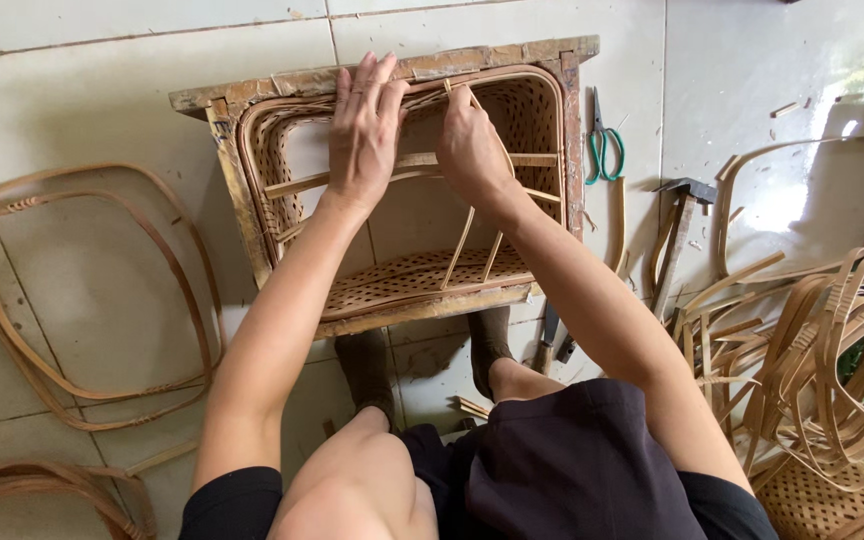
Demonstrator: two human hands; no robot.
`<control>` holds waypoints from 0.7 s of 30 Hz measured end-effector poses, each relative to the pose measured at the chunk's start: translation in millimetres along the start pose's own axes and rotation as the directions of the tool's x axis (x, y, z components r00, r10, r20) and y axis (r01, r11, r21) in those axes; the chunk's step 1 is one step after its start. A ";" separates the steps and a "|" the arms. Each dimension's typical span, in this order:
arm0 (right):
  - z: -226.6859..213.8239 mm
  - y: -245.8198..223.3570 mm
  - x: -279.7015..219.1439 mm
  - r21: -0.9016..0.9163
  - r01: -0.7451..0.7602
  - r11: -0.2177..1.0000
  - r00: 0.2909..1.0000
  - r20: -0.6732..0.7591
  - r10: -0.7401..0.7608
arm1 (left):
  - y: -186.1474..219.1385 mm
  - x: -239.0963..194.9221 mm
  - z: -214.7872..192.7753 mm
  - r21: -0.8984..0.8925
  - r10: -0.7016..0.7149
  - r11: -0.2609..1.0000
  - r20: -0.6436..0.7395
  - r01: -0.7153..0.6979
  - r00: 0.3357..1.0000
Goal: The person weaves a rectangular basket using thin wooden strips, fitting them into a wooden mold. They use a hammer to secure the strips and scissors to trim excess material, gradually building the basket's frame and sides.
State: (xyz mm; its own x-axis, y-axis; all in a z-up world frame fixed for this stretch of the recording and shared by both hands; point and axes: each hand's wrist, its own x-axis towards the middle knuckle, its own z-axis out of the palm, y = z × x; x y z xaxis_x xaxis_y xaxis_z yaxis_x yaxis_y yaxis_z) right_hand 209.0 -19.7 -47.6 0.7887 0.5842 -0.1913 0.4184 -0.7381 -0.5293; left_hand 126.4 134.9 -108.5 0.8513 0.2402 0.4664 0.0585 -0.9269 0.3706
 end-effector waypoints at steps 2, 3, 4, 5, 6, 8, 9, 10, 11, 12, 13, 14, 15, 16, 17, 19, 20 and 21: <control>-4.2 -1.1 0.5 -0.060 0.082 0.995 0.996 -0.040 -0.084 | 2.2 2.9 -0.6 0.010 0.007 1.000 -0.003 -0.007 1.000; -5.7 -0.7 1.1 -0.075 0.069 0.995 0.998 -0.011 -0.070 | 3.6 4.6 -0.7 0.015 0.011 1.000 -0.004 -0.011 1.000; -6.0 0.0 1.3 -0.088 0.053 0.995 0.998 0.019 -0.052 | 5.1 5.5 -1.3 -0.002 0.001 1.000 -0.025 -0.001 1.000; -6.0 1.0 2.2 -0.101 0.039 0.994 0.998 0.048 -0.034 | 6.4 7.1 -1.8 -0.019 -0.009 1.000 -0.047 0.008 0.999; -5.0 1.6 3.7 -0.107 0.063 0.992 0.996 0.064 -0.057 | 6.7 8.9 -2.9 -0.036 -0.019 0.999 -0.068 0.016 0.997; -2.6 4.2 4.3 -0.119 0.111 0.987 0.990 0.098 -0.099 | 9.3 10.2 -5.5 -0.074 -0.059 0.996 -0.095 0.052 0.994; -1.4 5.5 3.9 -0.085 0.107 0.991 0.990 0.100 -0.098 | 10.7 10.9 -6.9 -0.094 -0.080 0.993 -0.107 0.070 0.991; -1.0 6.5 4.4 -0.051 0.106 0.993 0.990 0.102 -0.100 | 11.8 12.1 -8.5 -0.098 -0.096 0.991 -0.089 0.088 0.991; -0.7 7.0 4.6 -0.017 0.105 0.994 0.989 0.104 -0.103 | 12.6 12.6 -10.2 -0.103 -0.113 0.989 -0.071 0.105 0.991; -0.2 6.9 4.5 -0.026 0.127 0.992 0.988 0.094 -0.124 | 12.8 12.1 -11.6 -0.106 -0.130 0.987 -0.054 0.123 0.990; -0.1 6.6 4.2 -0.035 0.149 0.988 0.986 0.084 -0.146 | 12.6 11.2 -12.1 -0.113 -0.142 0.984 -0.047 0.136 0.989; -0.7 5.8 5.0 -0.045 0.173 0.984 0.983 0.074 -0.169 | 11.5 10.6 -11.7 -0.120 -0.154 0.982 -0.043 0.148 0.987; -1.5 4.8 5.7 -0.057 0.167 0.984 0.984 0.074 -0.163 | 10.0 9.6 -10.2 -0.127 -0.165 0.979 -0.038 0.159 0.985; -2.3 3.9 6.3 -0.068 0.161 0.985 0.985 0.074 -0.156 | 8.5 8.0 -7.4 -0.108 -0.138 0.985 -0.045 0.132 0.989; -3.0 3.0 7.2 -0.079 0.155 0.985 0.986 0.074 -0.149 | 6.4 6.1 -3.7 -0.089 -0.110 0.990 -0.050 0.105 0.993; -3.1 2.4 6.5 -0.037 0.118 0.992 0.992 0.055 -0.116 | 4.6 0.3 6.8 -0.002 -0.038 0.999 -0.054 0.038 0.998; -1.4 1.0 6.1 -0.015 0.101 0.995 0.994 0.048 -0.100 | 3.4 -3.0 11.4 0.069 0.003 0.998 -0.054 0.001 0.999; 0.3 -0.5 5.1 0.024 0.064 0.998 0.995 0.076 -0.066 | 3.1 -6.9 14.8 0.140 0.045 0.989 -0.051 -0.037 0.998</control>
State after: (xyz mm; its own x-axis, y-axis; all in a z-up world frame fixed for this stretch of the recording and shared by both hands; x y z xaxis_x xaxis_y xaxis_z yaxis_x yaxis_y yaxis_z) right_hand 212.7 -16.3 -48.5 0.7229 0.6556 -0.2183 0.4570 -0.6906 -0.5605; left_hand 128.5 126.1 -122.4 0.8256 0.2129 0.5225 0.0991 -0.9664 0.2371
